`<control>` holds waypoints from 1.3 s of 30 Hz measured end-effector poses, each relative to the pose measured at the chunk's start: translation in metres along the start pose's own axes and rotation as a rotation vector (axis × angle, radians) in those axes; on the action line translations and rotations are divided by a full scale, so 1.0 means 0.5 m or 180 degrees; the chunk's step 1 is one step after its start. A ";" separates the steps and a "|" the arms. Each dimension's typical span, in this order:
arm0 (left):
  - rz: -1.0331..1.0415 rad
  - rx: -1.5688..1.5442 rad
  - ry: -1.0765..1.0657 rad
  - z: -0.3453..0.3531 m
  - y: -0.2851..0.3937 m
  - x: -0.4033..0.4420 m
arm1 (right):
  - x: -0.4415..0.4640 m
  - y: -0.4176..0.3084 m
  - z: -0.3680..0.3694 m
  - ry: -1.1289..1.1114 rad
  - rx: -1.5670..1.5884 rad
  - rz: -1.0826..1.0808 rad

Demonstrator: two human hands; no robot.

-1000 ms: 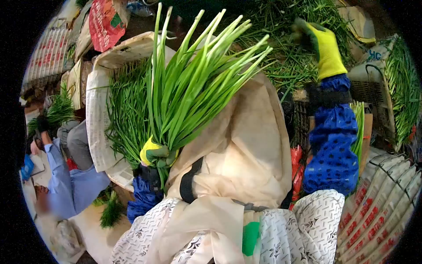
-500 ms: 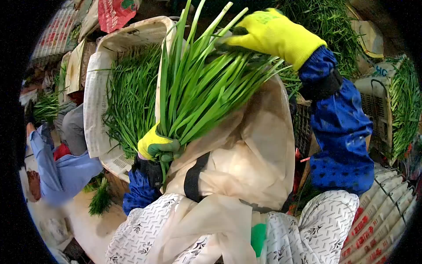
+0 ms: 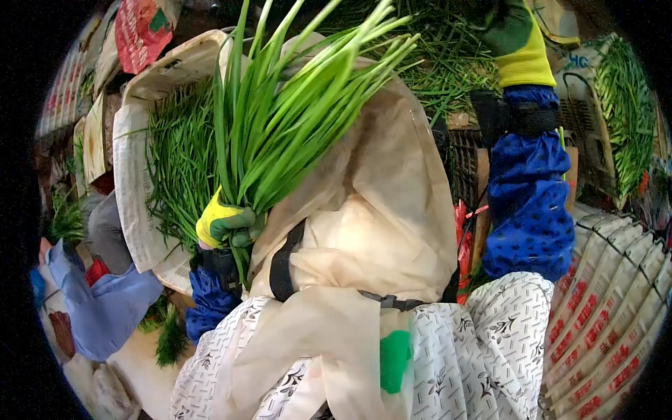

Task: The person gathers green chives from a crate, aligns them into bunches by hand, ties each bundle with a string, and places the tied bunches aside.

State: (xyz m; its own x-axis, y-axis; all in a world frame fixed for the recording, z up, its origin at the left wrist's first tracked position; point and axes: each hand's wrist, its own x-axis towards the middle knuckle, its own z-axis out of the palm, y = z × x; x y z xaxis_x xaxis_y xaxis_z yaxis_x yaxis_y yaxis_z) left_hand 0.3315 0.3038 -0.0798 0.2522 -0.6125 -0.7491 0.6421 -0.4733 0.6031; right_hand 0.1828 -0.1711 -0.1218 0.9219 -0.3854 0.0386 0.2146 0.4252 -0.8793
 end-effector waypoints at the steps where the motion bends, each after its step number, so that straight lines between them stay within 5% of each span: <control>1: 0.0064 -0.0102 0.0096 0.005 -0.003 -0.006 | -0.024 -0.009 -0.076 0.0127 -0.0348 0.0166; 2: 0.0135 -0.0200 0.0208 0.006 -0.006 -0.008 | -0.040 0.004 -0.113 0.0245 -0.0680 0.0329; 4: 0.0089 -0.0232 -0.0043 -0.021 -0.019 0.002 | -0.071 0.078 -0.028 0.1816 -0.5646 0.0285; 6: 0.0057 -0.0666 -0.0251 -0.025 -0.028 0.005 | -0.078 0.100 0.043 0.1057 -0.3313 -0.0284; 7: 0.0228 -0.0236 -0.0119 0.012 -0.008 0.002 | -0.091 0.086 0.114 0.0957 -0.2797 0.0352; 9: 0.0469 -0.0655 -0.0491 -0.007 -0.035 0.017 | -0.094 0.130 0.165 0.0704 -0.2536 0.0078; 10: 0.0613 -0.0871 -0.0650 -0.023 -0.045 0.018 | -0.095 0.151 0.152 0.0658 -0.3637 -0.0591; 12: 0.0594 -0.0784 -0.0269 -0.003 -0.035 0.009 | -0.110 0.167 0.163 0.0752 -0.2824 -0.0533; 17: 0.0336 -0.0608 0.0022 0.013 0.005 -0.008 | -0.139 0.143 0.176 0.0181 -0.4867 -0.1086; 19: 0.0380 0.0032 -0.0295 -0.036 0.023 -0.003 | -0.136 0.129 0.197 0.0038 -0.4712 -0.0869; 23: 0.0221 0.1364 0.0408 0.041 0.166 -0.027 | -0.073 0.188 0.191 0.0086 -0.4370 -0.0908; 24: 0.0306 0.1782 0.0506 0.057 0.210 -0.032 | -0.068 0.156 0.208 0.0046 -0.3267 -0.0209; 27: 0.0893 0.2891 0.0456 0.104 0.322 -0.056 | -0.052 0.111 0.202 0.0689 -0.3151 -0.0662; 28: 0.1272 0.3388 0.0451 0.114 0.330 -0.065 | -0.052 0.092 0.189 0.1094 -0.3353 -0.0455; 29: 0.1669 0.3882 0.0508 0.124 0.337 -0.074 | -0.046 0.127 0.107 0.1127 -0.4611 -0.1165; 31: 0.2190 0.5251 0.0710 0.142 0.317 -0.064 | -0.057 0.156 0.028 0.1271 -0.4954 -0.1276; 33: 0.2458 0.6188 0.0849 0.170 0.277 -0.050 | -0.097 0.177 0.001 0.1520 -0.3674 -0.0150; 34: 0.2156 0.6534 0.0939 0.162 0.245 -0.041 | -0.137 0.180 0.010 0.1649 -0.3707 -0.0136; 36: 0.1555 0.6934 0.1017 0.160 0.191 -0.031 | -0.183 0.167 0.013 0.0876 -0.2793 0.0193; 39: 0.2225 0.6844 0.1043 0.120 0.130 -0.020 | -0.242 0.144 0.001 0.1223 -0.2259 0.0632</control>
State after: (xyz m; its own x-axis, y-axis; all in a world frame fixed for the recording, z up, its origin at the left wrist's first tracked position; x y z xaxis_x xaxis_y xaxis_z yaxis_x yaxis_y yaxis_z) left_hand 0.3273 0.2415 -0.0166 0.2300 -0.9450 -0.2325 -0.9681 -0.1978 -0.1536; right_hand 0.0869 -0.0935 -0.1896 0.7192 -0.6652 -0.2006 -0.3135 -0.0530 -0.9481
